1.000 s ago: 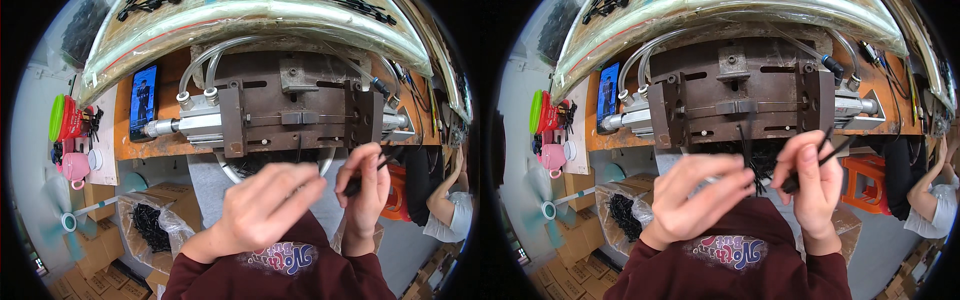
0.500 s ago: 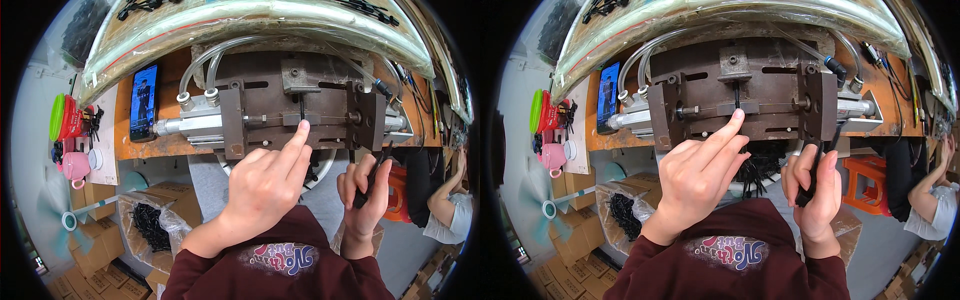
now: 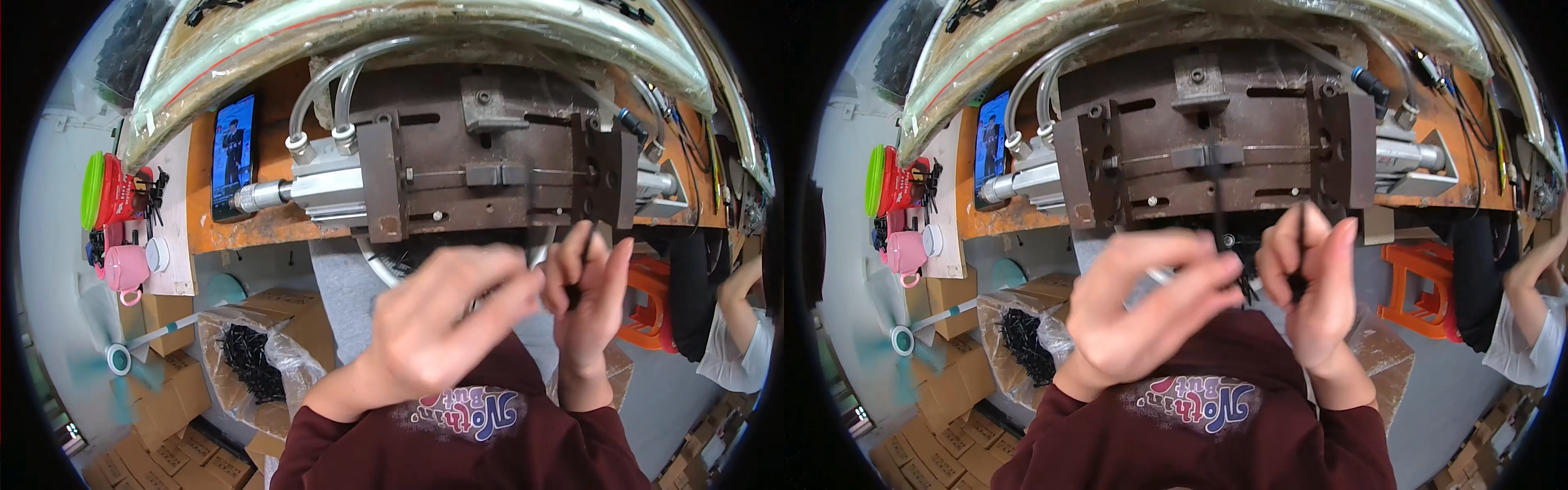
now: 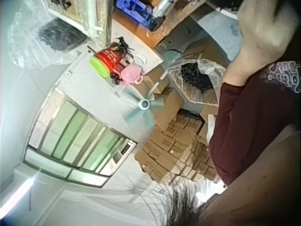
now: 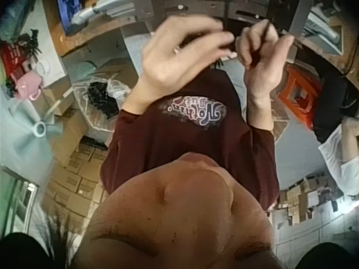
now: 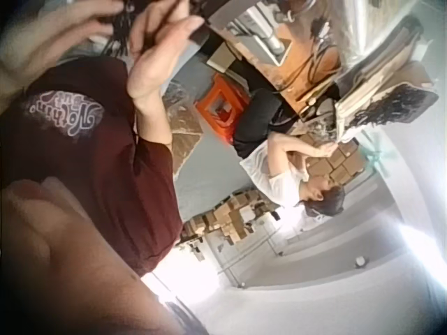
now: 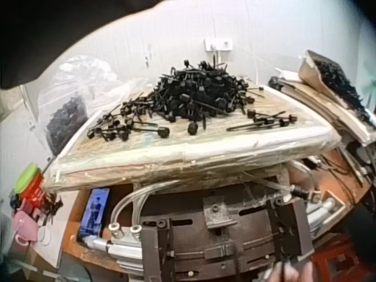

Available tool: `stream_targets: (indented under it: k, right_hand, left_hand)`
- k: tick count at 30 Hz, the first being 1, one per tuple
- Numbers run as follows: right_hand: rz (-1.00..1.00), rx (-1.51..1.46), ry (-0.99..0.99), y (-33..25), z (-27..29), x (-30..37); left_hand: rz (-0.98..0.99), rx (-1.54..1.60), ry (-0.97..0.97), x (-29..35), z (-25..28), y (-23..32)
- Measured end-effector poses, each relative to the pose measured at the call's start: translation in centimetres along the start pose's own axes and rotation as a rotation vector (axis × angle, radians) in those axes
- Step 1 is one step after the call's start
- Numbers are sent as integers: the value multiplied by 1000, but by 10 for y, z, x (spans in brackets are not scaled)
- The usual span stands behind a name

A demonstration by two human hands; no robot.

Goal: Manually assemble and secure components using a pneumatic clamping jig and cable ties.

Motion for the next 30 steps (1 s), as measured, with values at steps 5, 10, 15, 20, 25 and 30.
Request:
stream_targets:
  k: [5, 10, 15, 20, 25, 30]
  right_hand:
    - [119, 18, 109, -9, 15, 7]
    - [390, 239, 164, -24, 20, 14]
    - [378, 436, 153, -28, 28, 24]
    - [87, 59, 146, -3, 34, 27]
    - [-20, -201, -23, 9, 21, 23]
    - [104, 450, 169, 28, 50, 21]
  left_hand:
    - [-97, -333, -31, 1, -14, -20]
    - [-121, -442, -21, -4, -24, -21]
    - [-110, -444, -38, -7, -23, -22]
    - [-46, -124, -132, -6, -17, -19]
    - [-22, 193, -183, 5, -20, 2]
    - [-9, 40, -63, 6, -2, -8]
Point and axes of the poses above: each hand's wrist, its own x-axis away from the middle knuckle, its own z-axis out of the back of the hand, y = z × x, the point moved 6 cm from there along -x, towards the middle knuckle, and after that the axes turned 3 degrees about -y, right-handed, at the moved point
